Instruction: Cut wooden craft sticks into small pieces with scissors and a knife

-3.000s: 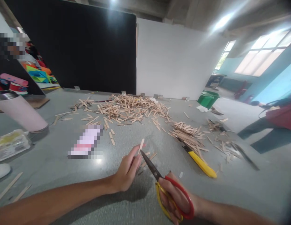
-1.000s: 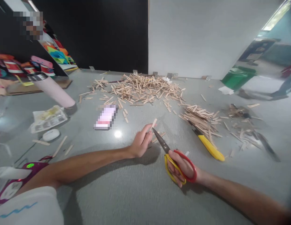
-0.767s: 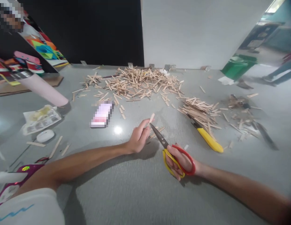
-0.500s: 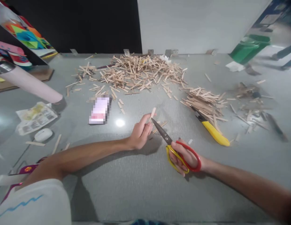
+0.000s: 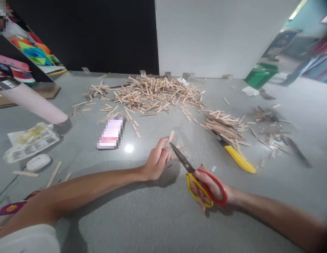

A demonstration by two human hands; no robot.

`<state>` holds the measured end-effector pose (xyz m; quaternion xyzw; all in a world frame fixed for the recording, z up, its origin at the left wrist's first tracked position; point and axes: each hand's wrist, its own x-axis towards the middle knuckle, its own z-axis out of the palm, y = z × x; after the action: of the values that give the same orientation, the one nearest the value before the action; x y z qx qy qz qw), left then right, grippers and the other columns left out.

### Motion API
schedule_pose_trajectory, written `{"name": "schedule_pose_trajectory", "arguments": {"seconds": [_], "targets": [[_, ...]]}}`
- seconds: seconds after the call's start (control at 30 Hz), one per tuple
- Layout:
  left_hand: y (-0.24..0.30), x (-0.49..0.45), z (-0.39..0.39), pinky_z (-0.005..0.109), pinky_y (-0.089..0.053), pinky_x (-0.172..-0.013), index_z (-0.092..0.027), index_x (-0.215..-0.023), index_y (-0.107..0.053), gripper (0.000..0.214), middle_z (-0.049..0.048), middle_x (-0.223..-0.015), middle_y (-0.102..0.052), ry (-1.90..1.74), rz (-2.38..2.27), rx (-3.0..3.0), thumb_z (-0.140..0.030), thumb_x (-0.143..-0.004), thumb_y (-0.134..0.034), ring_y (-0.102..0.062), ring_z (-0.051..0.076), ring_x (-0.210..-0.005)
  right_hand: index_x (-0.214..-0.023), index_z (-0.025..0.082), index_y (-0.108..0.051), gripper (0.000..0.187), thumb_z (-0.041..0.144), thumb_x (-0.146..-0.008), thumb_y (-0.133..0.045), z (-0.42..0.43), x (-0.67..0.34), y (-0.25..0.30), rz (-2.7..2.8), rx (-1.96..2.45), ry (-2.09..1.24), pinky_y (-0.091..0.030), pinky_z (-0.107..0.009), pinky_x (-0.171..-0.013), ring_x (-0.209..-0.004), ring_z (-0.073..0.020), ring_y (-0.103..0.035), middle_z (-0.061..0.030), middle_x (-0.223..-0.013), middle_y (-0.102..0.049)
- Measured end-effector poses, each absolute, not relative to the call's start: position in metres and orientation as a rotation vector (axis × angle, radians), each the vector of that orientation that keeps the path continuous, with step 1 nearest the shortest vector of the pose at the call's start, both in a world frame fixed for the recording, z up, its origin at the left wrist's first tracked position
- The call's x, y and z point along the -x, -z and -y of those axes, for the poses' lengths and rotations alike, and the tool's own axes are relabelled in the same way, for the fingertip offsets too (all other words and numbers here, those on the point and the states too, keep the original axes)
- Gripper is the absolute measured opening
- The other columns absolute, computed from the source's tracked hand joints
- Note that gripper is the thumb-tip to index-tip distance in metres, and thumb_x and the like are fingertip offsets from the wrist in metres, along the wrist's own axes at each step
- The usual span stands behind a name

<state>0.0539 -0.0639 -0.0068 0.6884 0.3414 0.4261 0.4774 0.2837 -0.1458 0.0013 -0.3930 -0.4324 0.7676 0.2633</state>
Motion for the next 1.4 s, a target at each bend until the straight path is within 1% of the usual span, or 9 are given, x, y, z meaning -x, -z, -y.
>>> {"name": "schedule_pose_trajectory", "arguments": {"seconds": [0.13, 0.3, 0.53, 0.73, 0.87, 1.0, 1.17, 1.3, 1.4], "targets": [[0.008, -0.053, 0.064, 0.024, -0.032, -0.050, -0.017, -0.146, -0.049, 0.041, -0.0120, -0.057, -0.044, -1.043, -0.836, -1.693, -0.043, -0.117, -0.035, -0.037, 0.012, -0.046, -0.062, 0.018, -0.060, 0.075, 0.086, -0.092, -0.053, 0.146, -0.284, 0.001, 1.146, 1.007, -2.110, -0.054, -0.025, -0.037, -0.029, -0.0107, -0.045, 0.0048, -0.038, -0.046], [0.007, -0.052, 0.064, 0.025, -0.034, -0.052, -0.016, -0.146, -0.048, 0.042, -0.0112, -0.058, -0.046, -1.020, -0.853, -1.711, -0.043, -0.118, -0.035, -0.040, 0.012, -0.048, -0.058, 0.019, -0.056, 0.076, 0.084, -0.096, -0.048, 0.146, -0.281, 0.002, 1.181, 1.051, -2.092, -0.046, -0.020, -0.033, -0.027, -0.0107, -0.046, 0.0041, -0.035, -0.045], [0.008, -0.051, 0.067, 0.025, -0.036, -0.053, -0.017, -0.146, -0.047, 0.041, -0.0097, -0.061, -0.049, -1.013, -0.850, -1.742, -0.043, -0.118, -0.034, -0.042, 0.012, -0.050, -0.056, 0.020, -0.053, 0.074, 0.079, -0.098, -0.049, 0.151, -0.278, 0.006, 1.130, 1.131, -2.107, -0.042, -0.019, -0.029, -0.026, -0.0111, -0.047, 0.0042, -0.036, -0.044], [0.013, -0.054, 0.068, 0.024, -0.037, -0.053, -0.018, -0.148, -0.041, 0.038, -0.0104, -0.062, -0.048, -1.025, -0.804, -1.756, -0.041, -0.119, -0.031, -0.043, 0.012, -0.050, -0.055, 0.020, -0.052, 0.077, 0.083, -0.099, -0.045, 0.154, -0.277, 0.009, 1.188, 1.142, -2.075, -0.039, -0.018, -0.028, -0.028, -0.0110, -0.048, 0.0027, -0.036, -0.045], [0.015, -0.054, 0.069, 0.025, -0.041, -0.055, -0.020, -0.148, -0.038, 0.035, -0.0096, -0.064, -0.050, -1.041, -0.765, -1.784, -0.038, -0.119, -0.030, -0.047, 0.012, -0.053, -0.054, 0.020, -0.051, 0.078, 0.085, -0.098, -0.046, 0.155, -0.276, 0.007, 1.221, 1.181, -2.052, -0.041, -0.018, -0.030, -0.028, -0.0113, -0.050, 0.0028, -0.036, -0.044], [0.017, -0.054, 0.070, 0.025, -0.042, -0.056, -0.020, -0.148, -0.037, 0.033, -0.0091, -0.065, -0.050, -1.063, -0.726, -1.822, -0.035, -0.120, -0.030, -0.048, 0.012, -0.054, -0.052, 0.021, -0.049, 0.081, 0.088, -0.097, -0.044, 0.158, -0.277, 0.005, 1.250, 1.211, -2.046, -0.035, -0.016, -0.028, -0.027, -0.0101, -0.048, 0.0020, -0.036, -0.044], [0.017, -0.053, 0.070, 0.024, -0.041, -0.056, -0.020, -0.147, -0.038, 0.031, -0.0092, -0.065, -0.048, -1.076, -0.692, -1.828, -0.032, -0.120, -0.030, -0.046, 0.011, -0.054, -0.054, 0.021, -0.049, 0.077, 0.083, -0.100, -0.044, 0.161, -0.283, 0.002, 1.262, 1.228, -2.058, -0.030, -0.015, -0.028, -0.027, -0.0076, -0.041, 0.0039, -0.036, -0.041], [0.016, -0.052, 0.069, 0.023, -0.040, -0.054, -0.020, -0.145, -0.042, 0.030, -0.0095, -0.064, -0.048, -1.076, -0.671, -1.833, -0.031, -0.120, -0.030, -0.045, 0.011, -0.053, -0.053, 0.021, -0.047, 0.077, 0.082, -0.100, -0.046, 0.160, -0.285, 0.003, 1.233, 1.247, -2.056, -0.030, -0.014, -0.028, -0.027, -0.0072, -0.042, 0.0039, -0.036, -0.041], [0.015, -0.052, 0.070, 0.022, -0.039, -0.052, -0.019, -0.149, -0.042, 0.033, -0.0100, -0.062, -0.047, -1.099, -0.646, -1.812, -0.030, -0.120, -0.031, -0.044, 0.010, -0.051, -0.054, 0.020, -0.049, 0.077, 0.083, -0.098, -0.048, 0.158, -0.284, 0.006, 1.184, 1.233, -2.054, -0.032, -0.015, -0.027, -0.026, -0.0080, -0.043, 0.0048, -0.036, -0.041]]}}
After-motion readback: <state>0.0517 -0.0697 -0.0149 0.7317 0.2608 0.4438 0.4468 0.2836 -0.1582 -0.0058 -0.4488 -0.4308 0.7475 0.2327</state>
